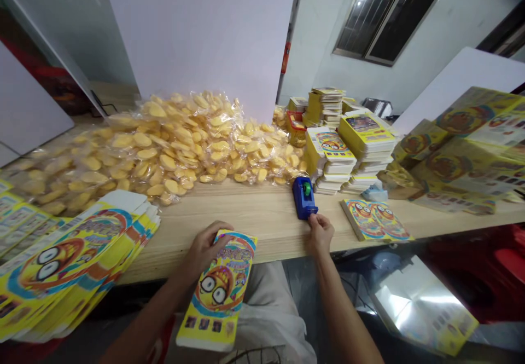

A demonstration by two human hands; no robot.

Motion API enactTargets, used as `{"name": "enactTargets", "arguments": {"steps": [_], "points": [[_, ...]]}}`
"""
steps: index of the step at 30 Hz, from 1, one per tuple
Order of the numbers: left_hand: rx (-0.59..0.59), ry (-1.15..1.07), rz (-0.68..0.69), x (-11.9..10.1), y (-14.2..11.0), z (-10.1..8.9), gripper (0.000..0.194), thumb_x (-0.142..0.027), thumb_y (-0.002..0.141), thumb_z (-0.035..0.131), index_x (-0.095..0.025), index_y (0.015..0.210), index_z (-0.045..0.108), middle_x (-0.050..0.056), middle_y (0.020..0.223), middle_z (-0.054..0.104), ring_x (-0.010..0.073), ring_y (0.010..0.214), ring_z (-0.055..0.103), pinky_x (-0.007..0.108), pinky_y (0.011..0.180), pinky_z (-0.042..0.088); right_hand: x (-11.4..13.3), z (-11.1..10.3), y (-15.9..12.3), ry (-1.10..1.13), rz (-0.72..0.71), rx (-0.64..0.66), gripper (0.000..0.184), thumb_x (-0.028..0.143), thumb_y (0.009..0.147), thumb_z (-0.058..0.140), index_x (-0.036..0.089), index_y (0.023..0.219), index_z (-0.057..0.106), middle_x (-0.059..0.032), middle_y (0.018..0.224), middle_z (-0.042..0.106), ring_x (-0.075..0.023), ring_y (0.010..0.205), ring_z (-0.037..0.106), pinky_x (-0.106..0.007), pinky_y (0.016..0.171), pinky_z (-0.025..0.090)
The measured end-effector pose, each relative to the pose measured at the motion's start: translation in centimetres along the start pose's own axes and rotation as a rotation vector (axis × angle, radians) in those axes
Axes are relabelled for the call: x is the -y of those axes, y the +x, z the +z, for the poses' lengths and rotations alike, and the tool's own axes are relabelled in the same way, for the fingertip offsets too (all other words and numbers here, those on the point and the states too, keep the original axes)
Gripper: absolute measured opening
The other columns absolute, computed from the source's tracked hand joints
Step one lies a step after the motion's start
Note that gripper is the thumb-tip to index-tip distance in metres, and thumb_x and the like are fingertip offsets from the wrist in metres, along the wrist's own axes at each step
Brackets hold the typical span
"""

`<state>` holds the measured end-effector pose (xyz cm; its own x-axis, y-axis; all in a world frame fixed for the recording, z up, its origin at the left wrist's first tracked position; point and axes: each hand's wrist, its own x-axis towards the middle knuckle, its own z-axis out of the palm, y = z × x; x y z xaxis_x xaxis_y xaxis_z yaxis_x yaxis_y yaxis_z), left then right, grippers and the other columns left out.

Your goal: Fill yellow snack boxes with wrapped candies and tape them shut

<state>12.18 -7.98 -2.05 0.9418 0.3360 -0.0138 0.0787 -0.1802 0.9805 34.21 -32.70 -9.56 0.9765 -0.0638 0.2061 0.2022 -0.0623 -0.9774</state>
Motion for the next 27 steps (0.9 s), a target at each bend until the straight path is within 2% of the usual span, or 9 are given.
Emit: {"name": "enactTargets", "arguments": {"steps": [4, 7, 9, 13, 15, 17, 22, 24, 27], "points": [[0.163, -0.007, 0.024, -1.1, 1.5, -0.5, 0.024, -0.036, 0.081, 0.060, -0.015, 0.090, 0.063, 0.003, 0.085, 0.060, 0.0175, 0.081, 0.058, 0.023, 0.068, 0.047, -0.2, -0.6, -0.2, 0.006, 0.060, 0.005, 0.040, 0.057, 0.065, 0.062, 0.019, 0.064, 0.053, 0.0031, 0.055, 0.050, -0.0141, 0.056, 0.049, -0.028, 0.057, 0.044], [0.266, 0.031, 0.039, -1.3, 2.0, -0.5, 0.026, -0.037, 0.078, 0.062, -0.013, 0.088, 0.065, 0.003, 0.083, 0.061, 0.0172, 0.080, 0.056, 0.023, 0.069, 0.045, 1.3, -0.9, -1.4, 0.031, 0.137, 0.126, 0.036, 0.053, 0.064, 0.066, 0.018, 0.064, 0.056, 0.0024, 0.056, 0.051, -0.0139, 0.055, 0.049, -0.029, 0.057, 0.045], [0.354, 0.060, 0.026, -1.4, 2.2, -0.3, 0.028, -0.039, 0.077, 0.063, -0.012, 0.087, 0.065, 0.002, 0.080, 0.061, 0.0159, 0.076, 0.055, 0.022, 0.066, 0.043, 3.3, -0.4, -2.5, 0.025, 0.178, 0.416, 0.031, 0.046, 0.065, 0.070, 0.016, 0.064, 0.060, 0.0007, 0.060, 0.055, -0.0143, 0.058, 0.051, -0.029, 0.058, 0.046], [0.512, 0.049, 0.000, -1.6, 2.4, 0.3, 0.031, -0.039, 0.076, 0.064, -0.012, 0.088, 0.065, 0.002, 0.078, 0.061, 0.0145, 0.072, 0.054, 0.022, 0.063, 0.041, 8.1, 2.6, -4.4, -0.073, 0.087, 1.256, 0.018, 0.031, 0.074, 0.064, 0.015, 0.068, 0.066, -0.0007, 0.067, 0.062, -0.0134, 0.063, 0.053, -0.025, 0.060, 0.043], [0.534, 0.051, 0.005, -1.5, 2.4, 0.7, 0.030, -0.038, 0.075, 0.064, -0.012, 0.088, 0.065, 0.002, 0.078, 0.062, 0.0145, 0.072, 0.055, 0.022, 0.064, 0.041, 9.7, 4.4, -5.2, -0.147, -0.009, 1.469, 0.015, 0.025, 0.075, 0.059, 0.014, 0.070, 0.067, 0.0003, 0.066, 0.062, -0.0119, 0.059, 0.052, -0.023, 0.057, 0.040], [0.534, 0.077, 0.026, -1.3, 2.4, 0.8, 0.026, -0.035, 0.073, 0.065, -0.012, 0.086, 0.066, 0.001, 0.076, 0.063, 0.0140, 0.071, 0.054, 0.021, 0.063, 0.041, 10.5, 5.9, -5.9, -0.259, -0.113, 1.522, 0.014, 0.022, 0.073, 0.059, 0.014, 0.065, 0.067, 0.0021, 0.059, 0.059, -0.0100, 0.054, 0.048, -0.020, 0.051, 0.035], [0.476, -0.008, -0.003, -0.6, 1.8, 0.1, 0.023, -0.031, 0.072, 0.067, -0.012, 0.086, 0.067, 0.003, 0.078, 0.066, 0.0146, 0.073, 0.057, 0.022, 0.064, 0.042, 10.6, 7.0, -7.0, -0.403, -0.193, 1.317, 0.017, 0.025, 0.066, 0.071, 0.016, 0.055, 0.062, 0.0027, 0.050, 0.054, -0.0085, 0.047, 0.042, -0.019, 0.044, 0.026], [0.476, -0.074, -0.028, -0.8, 1.3, -0.1, 0.026, -0.033, 0.073, 0.069, -0.011, 0.087, 0.067, 0.004, 0.079, 0.066, 0.0153, 0.074, 0.058, 0.023, 0.065, 0.043, 10.2, 6.8, -7.3, -0.252, 0.002, 1.347, 0.019, 0.032, 0.065, 0.075, 0.016, 0.065, 0.064, 0.0025, 0.054, 0.057, -0.0098, 0.049, 0.046, -0.019, 0.045, 0.030], [0.485, -0.145, 0.030, -1.9, 0.6, -0.1, 0.028, -0.036, 0.074, 0.070, -0.012, 0.088, 0.067, 0.006, 0.084, 0.066, 0.0167, 0.079, 0.060, 0.025, 0.071, 0.045, 9.1, 6.5, -8.0, 0.071, 0.482, 1.515, 0.040, 0.047, 0.059, 0.079, 0.015, 0.080, 0.067, 0.0009, 0.062, 0.061, -0.0114, 0.052, 0.052, -0.021, 0.050, 0.040]]}}
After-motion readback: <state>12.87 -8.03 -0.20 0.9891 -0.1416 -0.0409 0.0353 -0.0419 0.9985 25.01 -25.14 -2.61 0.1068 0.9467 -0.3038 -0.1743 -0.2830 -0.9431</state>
